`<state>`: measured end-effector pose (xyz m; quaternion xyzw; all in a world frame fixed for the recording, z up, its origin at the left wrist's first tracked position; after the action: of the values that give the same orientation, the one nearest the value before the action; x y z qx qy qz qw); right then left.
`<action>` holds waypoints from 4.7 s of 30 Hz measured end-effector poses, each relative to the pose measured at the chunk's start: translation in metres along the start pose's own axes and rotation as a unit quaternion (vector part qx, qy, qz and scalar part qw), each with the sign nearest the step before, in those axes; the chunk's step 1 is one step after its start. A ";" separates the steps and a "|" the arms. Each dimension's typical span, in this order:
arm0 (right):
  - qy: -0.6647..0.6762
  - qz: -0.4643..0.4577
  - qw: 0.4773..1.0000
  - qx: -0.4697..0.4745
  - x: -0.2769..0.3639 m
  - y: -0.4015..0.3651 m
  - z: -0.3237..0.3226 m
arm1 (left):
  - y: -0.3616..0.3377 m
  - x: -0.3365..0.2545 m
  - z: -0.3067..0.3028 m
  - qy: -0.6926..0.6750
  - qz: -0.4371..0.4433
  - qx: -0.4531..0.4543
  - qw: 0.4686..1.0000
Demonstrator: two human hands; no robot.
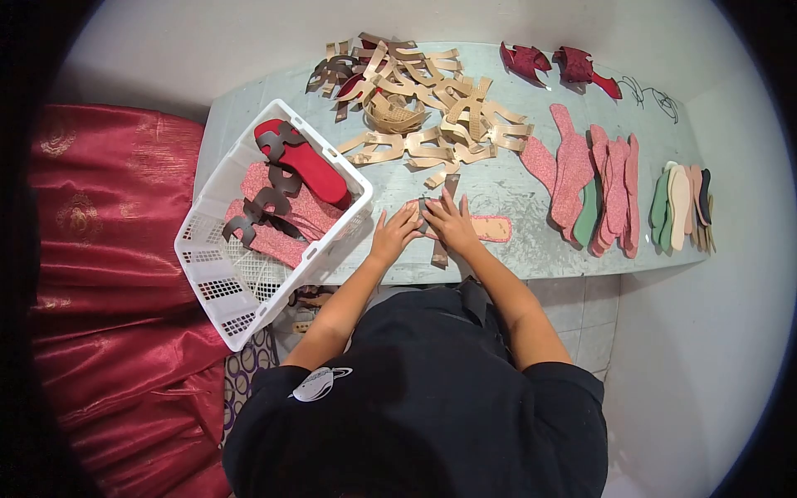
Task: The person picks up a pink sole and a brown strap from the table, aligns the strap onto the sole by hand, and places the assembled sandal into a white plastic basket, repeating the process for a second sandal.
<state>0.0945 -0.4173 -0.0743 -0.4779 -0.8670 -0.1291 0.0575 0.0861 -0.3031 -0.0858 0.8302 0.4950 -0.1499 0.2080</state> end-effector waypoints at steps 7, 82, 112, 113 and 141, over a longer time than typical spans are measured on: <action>0.005 0.058 0.998 0.036 -0.008 -0.005 0.010 | 0.001 -0.007 -0.005 0.029 0.038 0.000 0.999; 0.031 0.112 0.990 0.074 -0.022 0.004 0.007 | 0.032 -0.006 0.003 0.058 0.052 0.093 0.993; 0.212 0.236 0.947 0.044 -0.083 0.026 -0.002 | 0.035 -0.014 0.003 0.160 0.042 0.086 0.982; 0.208 0.218 0.953 0.030 -0.079 0.026 -0.006 | 0.034 -0.014 0.003 0.154 0.046 0.079 0.984; 0.231 0.188 0.955 -0.019 -0.039 -0.001 -0.014 | 0.036 -0.015 0.002 0.173 0.049 0.092 0.979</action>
<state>0.1145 -0.4529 -0.0694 -0.5900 -0.7222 -0.2392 0.2704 0.1108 -0.3304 -0.0740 0.8825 0.4662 -0.0381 0.0492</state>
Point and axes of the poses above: each hand's wrist, its own y-axis towards the middle knuckle, its own z-axis out of the palm, x = y × z, the point moved 8 cm from there along y, towards the middle knuckle, and after that the axes turned 5 degrees about -y, right-handed, at the moved point
